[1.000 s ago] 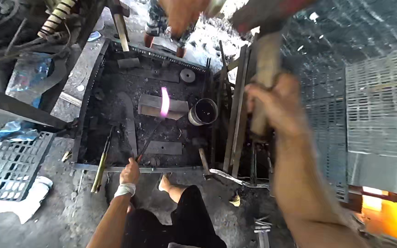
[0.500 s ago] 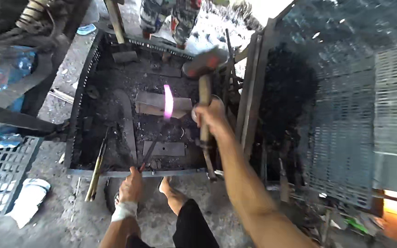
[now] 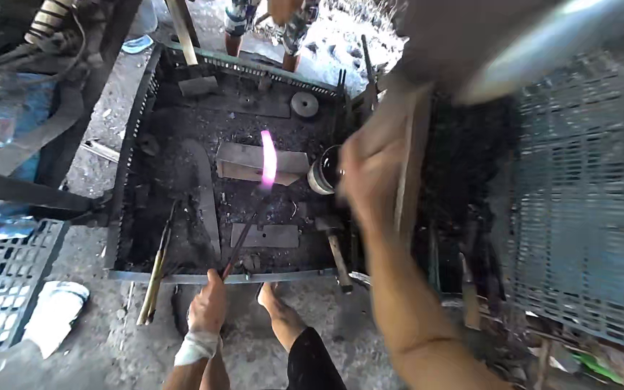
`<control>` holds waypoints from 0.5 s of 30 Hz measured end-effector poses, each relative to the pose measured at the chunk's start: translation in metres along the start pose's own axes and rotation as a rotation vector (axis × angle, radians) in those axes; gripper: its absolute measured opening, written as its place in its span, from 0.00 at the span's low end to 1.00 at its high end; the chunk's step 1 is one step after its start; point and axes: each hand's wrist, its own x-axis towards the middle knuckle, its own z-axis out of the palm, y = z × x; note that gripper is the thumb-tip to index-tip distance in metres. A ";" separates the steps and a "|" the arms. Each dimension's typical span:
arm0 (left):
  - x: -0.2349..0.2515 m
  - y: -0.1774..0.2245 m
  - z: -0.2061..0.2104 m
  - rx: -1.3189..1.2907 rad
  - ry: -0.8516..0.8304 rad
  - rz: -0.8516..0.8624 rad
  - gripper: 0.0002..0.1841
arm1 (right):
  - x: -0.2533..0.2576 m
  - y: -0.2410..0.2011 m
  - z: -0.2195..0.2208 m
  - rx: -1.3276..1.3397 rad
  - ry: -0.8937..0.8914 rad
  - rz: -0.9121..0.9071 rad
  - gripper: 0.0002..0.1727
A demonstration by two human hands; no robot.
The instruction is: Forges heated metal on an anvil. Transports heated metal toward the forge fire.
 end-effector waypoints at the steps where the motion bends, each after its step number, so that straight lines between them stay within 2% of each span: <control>1: 0.002 0.000 0.000 -0.005 -0.004 -0.002 0.24 | -0.020 0.036 0.055 0.036 -0.184 0.164 0.30; 2: 0.001 -0.001 -0.002 -0.006 -0.006 0.001 0.24 | -0.031 0.069 0.102 0.089 -0.352 0.309 0.26; 3: -0.005 -0.001 -0.007 0.001 -0.011 0.002 0.24 | -0.034 0.088 0.128 0.150 -0.509 0.447 0.22; 4: -0.012 -0.003 -0.016 0.004 -0.012 0.005 0.24 | -0.029 0.090 0.128 0.228 -0.622 0.554 0.21; 6: -0.021 -0.005 -0.037 -0.014 0.001 0.014 0.24 | -0.004 0.054 0.075 0.332 -0.642 0.556 0.22; 11: -0.021 -0.019 -0.039 -0.005 0.027 0.049 0.26 | 0.001 -0.038 -0.128 0.204 -0.418 0.158 0.24; 13: -0.016 -0.022 -0.036 0.007 0.031 0.057 0.26 | 0.013 -0.067 -0.179 0.125 -0.244 -0.020 0.23; 15: -0.015 -0.021 -0.039 0.022 0.012 0.048 0.26 | 0.035 -0.083 -0.202 0.076 -0.063 -0.213 0.27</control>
